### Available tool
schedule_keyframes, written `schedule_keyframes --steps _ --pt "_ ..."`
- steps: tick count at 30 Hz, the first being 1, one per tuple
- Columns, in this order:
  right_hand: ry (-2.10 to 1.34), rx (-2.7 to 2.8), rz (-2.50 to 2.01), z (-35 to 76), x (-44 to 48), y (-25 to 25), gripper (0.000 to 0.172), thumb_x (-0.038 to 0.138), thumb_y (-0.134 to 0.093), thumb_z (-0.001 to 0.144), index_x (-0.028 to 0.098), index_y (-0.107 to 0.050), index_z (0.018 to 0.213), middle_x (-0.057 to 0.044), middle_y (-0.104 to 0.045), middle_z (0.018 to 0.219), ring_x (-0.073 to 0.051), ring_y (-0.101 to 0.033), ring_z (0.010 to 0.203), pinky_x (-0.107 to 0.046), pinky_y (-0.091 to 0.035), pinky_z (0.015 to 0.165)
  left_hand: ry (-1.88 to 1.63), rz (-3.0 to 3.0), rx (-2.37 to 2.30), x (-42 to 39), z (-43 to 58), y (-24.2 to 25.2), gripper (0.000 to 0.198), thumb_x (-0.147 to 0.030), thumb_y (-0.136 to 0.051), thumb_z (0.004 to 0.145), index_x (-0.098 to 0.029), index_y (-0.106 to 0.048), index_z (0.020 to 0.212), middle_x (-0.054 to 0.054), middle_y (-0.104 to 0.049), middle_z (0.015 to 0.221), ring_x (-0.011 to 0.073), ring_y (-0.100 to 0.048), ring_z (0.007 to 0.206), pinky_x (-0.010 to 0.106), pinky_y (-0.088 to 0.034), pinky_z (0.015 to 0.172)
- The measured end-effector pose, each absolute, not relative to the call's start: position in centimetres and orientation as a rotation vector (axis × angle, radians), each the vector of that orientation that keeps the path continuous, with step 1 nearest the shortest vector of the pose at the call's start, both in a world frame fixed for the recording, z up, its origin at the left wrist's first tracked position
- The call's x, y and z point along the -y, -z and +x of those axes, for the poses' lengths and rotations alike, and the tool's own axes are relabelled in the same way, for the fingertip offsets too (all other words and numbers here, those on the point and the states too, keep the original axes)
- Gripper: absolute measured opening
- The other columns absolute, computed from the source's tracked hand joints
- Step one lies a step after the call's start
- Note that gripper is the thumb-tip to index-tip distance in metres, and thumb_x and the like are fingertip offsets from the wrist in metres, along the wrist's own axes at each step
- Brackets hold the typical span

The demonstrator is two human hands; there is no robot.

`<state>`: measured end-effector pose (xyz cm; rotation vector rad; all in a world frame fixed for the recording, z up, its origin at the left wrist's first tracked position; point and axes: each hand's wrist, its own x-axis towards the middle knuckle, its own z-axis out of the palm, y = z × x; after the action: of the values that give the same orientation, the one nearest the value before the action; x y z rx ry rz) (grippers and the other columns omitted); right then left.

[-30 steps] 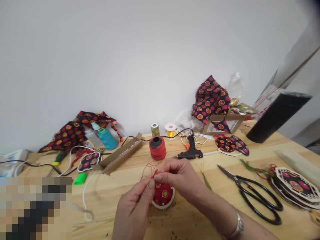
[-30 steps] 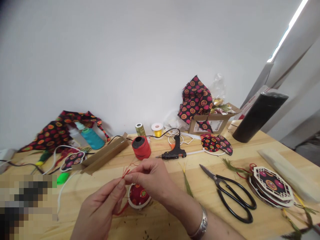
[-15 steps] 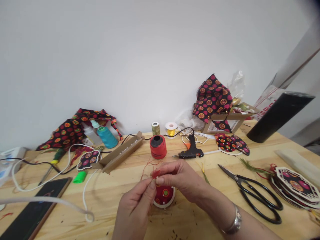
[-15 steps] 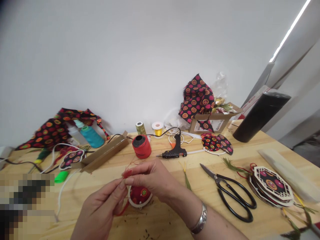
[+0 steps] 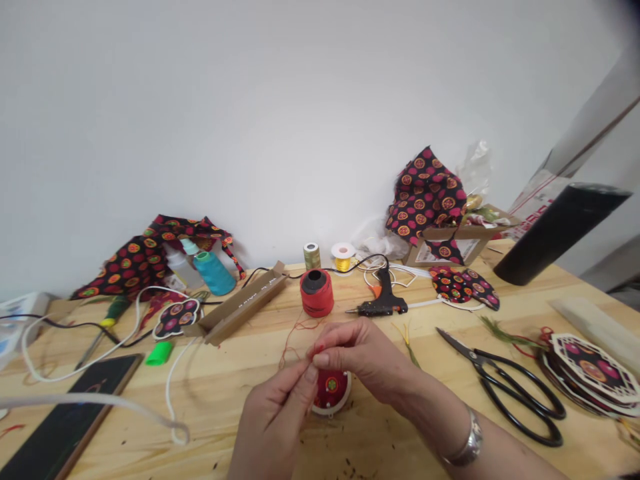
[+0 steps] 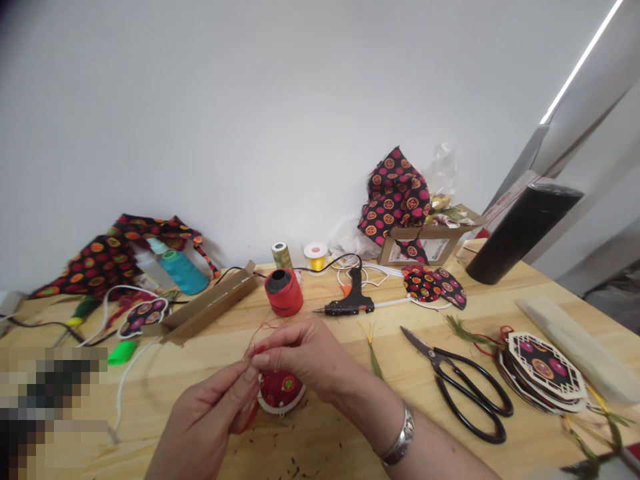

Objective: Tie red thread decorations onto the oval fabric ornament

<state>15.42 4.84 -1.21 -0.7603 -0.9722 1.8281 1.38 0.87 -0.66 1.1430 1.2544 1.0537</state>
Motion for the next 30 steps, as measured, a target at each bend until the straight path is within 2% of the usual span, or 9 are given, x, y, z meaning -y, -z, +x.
schedule_keyframes --steps 5,11,14,19,30 --pt "-1.849 0.905 -0.788 15.18 -4.85 1.15 0.015 0.021 -0.080 0.053 0.014 -0.070 0.060 0.003 -0.062 0.053 -0.005 -0.051 0.047 -0.018 -0.039 0.050 -1.036 1.063 -1.227 -0.99 1.45 1.10 0.024 -0.041 -0.066 0.071 -0.017 -0.070 0.067 -0.004 -0.040 0.048 0.0110 -0.029 0.049 0.022 -0.025 0.045" --pt "-1.806 0.923 -0.784 15.00 -4.63 0.97 0.017 0.024 -0.079 0.057 0.013 -0.066 0.060 0.004 -0.058 0.053 -0.005 -0.048 0.048 -0.018 -0.035 0.049 -1.023 0.957 -1.194 -0.82 1.26 1.65 0.028 -0.040 -0.063 0.074 -0.016 -0.061 0.059 -0.007 -0.029 0.047 0.0090 -0.021 0.047 0.022 -0.017 0.044" --pt "-1.772 0.932 -0.786 15.03 -4.59 0.70 0.018 0.026 -0.077 0.059 0.013 -0.065 0.060 0.004 -0.057 0.052 -0.005 -0.046 0.047 -0.019 -0.034 0.049 -1.042 0.835 -1.107 -0.79 1.37 1.55 0.026 -0.035 -0.067 0.072 -0.016 -0.059 0.057 -0.006 -0.037 0.048 0.0075 -0.023 0.046 0.021 -0.018 0.043" --pt "-1.696 0.941 -0.832 15.17 -4.69 0.66 0.020 0.029 -0.075 0.061 0.013 -0.063 0.058 0.003 -0.059 0.054 -0.007 -0.048 0.050 -0.021 -0.037 0.054 -1.012 0.637 -1.041 -0.93 1.50 1.15 0.021 -0.034 -0.065 0.075 -0.014 -0.064 0.068 -0.003 -0.049 0.051 0.0047 -0.025 0.042 0.018 -0.018 0.039" --pt "-1.631 0.925 -0.888 15.06 -4.79 0.88 0.021 0.029 -0.074 0.060 0.014 -0.060 0.056 0.005 -0.055 0.053 -0.006 -0.044 0.049 -0.021 -0.035 0.053 -0.969 0.528 -0.954 -1.27 1.70 0.87 0.017 -0.024 -0.069 0.072 -0.013 -0.061 0.062 -0.005 -0.044 0.053 0.0033 -0.024 0.043 0.013 -0.019 0.037"
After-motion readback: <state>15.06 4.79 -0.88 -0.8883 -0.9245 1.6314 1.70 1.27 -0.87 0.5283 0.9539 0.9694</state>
